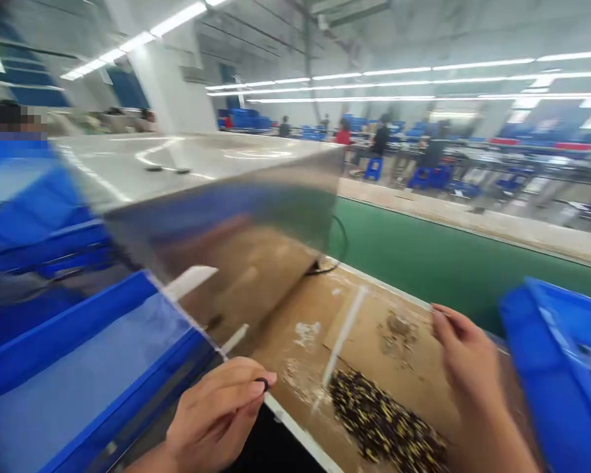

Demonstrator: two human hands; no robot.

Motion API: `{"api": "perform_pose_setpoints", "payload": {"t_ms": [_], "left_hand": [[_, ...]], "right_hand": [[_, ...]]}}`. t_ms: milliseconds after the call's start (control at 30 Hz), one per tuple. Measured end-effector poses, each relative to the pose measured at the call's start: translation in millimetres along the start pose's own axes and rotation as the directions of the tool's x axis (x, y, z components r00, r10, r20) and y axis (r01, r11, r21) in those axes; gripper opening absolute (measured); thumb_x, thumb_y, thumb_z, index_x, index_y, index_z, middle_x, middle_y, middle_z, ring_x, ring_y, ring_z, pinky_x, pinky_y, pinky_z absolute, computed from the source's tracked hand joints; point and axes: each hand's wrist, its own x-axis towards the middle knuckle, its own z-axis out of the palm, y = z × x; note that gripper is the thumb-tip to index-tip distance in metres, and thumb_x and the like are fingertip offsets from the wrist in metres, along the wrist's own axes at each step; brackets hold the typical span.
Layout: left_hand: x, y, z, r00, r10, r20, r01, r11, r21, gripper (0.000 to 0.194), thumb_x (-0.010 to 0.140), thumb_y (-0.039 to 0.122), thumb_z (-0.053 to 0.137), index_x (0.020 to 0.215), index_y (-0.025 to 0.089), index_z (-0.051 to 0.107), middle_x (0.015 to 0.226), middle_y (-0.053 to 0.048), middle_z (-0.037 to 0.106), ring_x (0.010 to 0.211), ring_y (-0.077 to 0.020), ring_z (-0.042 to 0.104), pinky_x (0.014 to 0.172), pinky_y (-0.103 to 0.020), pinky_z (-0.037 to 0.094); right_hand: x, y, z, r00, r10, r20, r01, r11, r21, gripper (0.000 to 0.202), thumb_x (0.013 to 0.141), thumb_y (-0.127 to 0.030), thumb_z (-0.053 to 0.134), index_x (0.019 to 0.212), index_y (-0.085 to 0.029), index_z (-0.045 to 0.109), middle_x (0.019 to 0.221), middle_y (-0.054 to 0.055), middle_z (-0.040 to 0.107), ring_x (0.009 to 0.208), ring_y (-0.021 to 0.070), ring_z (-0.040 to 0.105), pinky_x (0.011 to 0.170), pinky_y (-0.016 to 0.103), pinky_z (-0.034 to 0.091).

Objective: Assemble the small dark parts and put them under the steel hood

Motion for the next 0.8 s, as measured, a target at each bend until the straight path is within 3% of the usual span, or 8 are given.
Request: {"api": "perform_pose_setpoints", "payload": {"t_ms": [33,67,167,300,433,533,633,800], "left_hand": [[0.7,-5.6,18.2,0.998,-0.030,0.047,0.032,0.999,-0.042,0.053,0.078,-0.007,0.062,0.124,0.020,0.063,0.097,-0.008,0.075,0.083,-0.0191,0.072,0.074,-0.032,0.063],[1.2,-12.7,36.4,0.994,-0.070,0.081,0.076,0.995,-0.071,0.052,0.080,-0.006,0.063,0.124,0.022,0.063,0.097,-0.007,0.075,0.084,-0.0182,0.072,0.076,-0.030,0.063],[6.3,-36.5,87.4,0.957,-0.243,0.158,0.265,0.955,-0.135,0.039,0.086,0.006,0.066,0.120,0.027,0.066,0.095,-0.003,0.076,0.085,-0.0158,0.072,0.080,-0.025,0.060],[26.6,-62.4,143.0,0.807,-0.521,0.278,0.585,0.769,-0.257,0.014,0.092,0.024,0.066,0.103,0.022,0.074,0.095,-0.005,0.075,0.085,-0.0156,0.072,0.079,-0.023,0.058],[35.8,-88.5,187.1,0.662,-0.632,0.404,0.750,0.550,-0.368,0.028,0.088,0.037,0.070,0.106,0.015,0.073,0.097,-0.010,0.075,0.090,-0.0190,0.072,0.083,-0.028,0.058],[23.8,-108.9,206.7,0.537,-0.723,0.435,0.837,0.393,-0.381,0.039,0.082,0.042,0.075,0.105,0.011,0.071,0.095,-0.013,0.075,0.088,-0.0205,0.072,0.084,-0.032,0.058],[10.3,-121.6,212.2,0.428,-0.787,0.445,0.890,0.281,-0.359,0.044,0.078,0.044,0.078,0.106,0.010,0.070,0.096,-0.014,0.075,0.089,-0.0214,0.072,0.084,-0.033,0.058],[8.4,-126.2,210.8,0.402,-0.808,0.431,0.897,0.253,-0.363,0.044,0.077,0.043,0.080,0.105,0.011,0.070,0.095,-0.014,0.075,0.090,-0.0213,0.072,0.087,-0.034,0.058]], "right_hand": [[0.1,10.8,4.6,0.989,0.145,0.006,-0.145,0.988,0.058,0.037,0.093,-0.054,0.060,0.100,-0.022,0.075,0.080,0.014,0.073,0.062,0.0241,0.068,0.051,0.036,0.051],[0.4,20.4,11.2,0.980,0.200,0.000,-0.199,0.975,0.098,0.043,0.091,-0.055,0.060,0.106,-0.017,0.074,0.085,0.013,0.074,0.067,0.0260,0.070,0.059,0.039,0.055],[-0.9,40.4,31.4,0.989,0.145,0.005,-0.145,0.985,0.089,0.048,0.092,-0.053,0.055,0.111,-0.014,0.074,0.098,0.014,0.076,0.084,0.0269,0.071,0.078,0.043,0.057],[-8.1,50.8,41.6,0.995,0.092,-0.027,-0.089,0.993,0.079,0.043,0.094,-0.047,0.056,0.117,-0.015,0.073,0.108,0.014,0.075,0.092,0.0252,0.070,0.082,0.039,0.057],[-10.0,57.7,42.7,0.991,0.121,-0.064,-0.115,0.989,0.093,0.035,0.092,-0.043,0.061,0.111,-0.017,0.075,0.103,0.011,0.076,0.088,0.0234,0.070,0.083,0.038,0.056],[-8.7,59.6,45.7,0.994,0.095,-0.051,-0.089,0.991,0.101,0.032,0.094,-0.041,0.059,0.110,-0.019,0.076,0.108,0.010,0.076,0.093,0.0229,0.069,0.084,0.036,0.056],[-7.8,56.4,48.6,0.999,0.031,-0.032,-0.028,0.997,0.073,0.029,0.098,-0.037,0.055,0.111,-0.020,0.075,0.108,0.009,0.075,0.095,0.0228,0.068,0.084,0.037,0.055],[-7.5,51.1,50.1,0.997,-0.074,-0.013,0.074,0.997,-0.022,0.023,0.100,-0.032,0.055,0.107,-0.023,0.075,0.099,0.006,0.075,0.090,0.0222,0.065,0.086,0.038,0.052]]}}
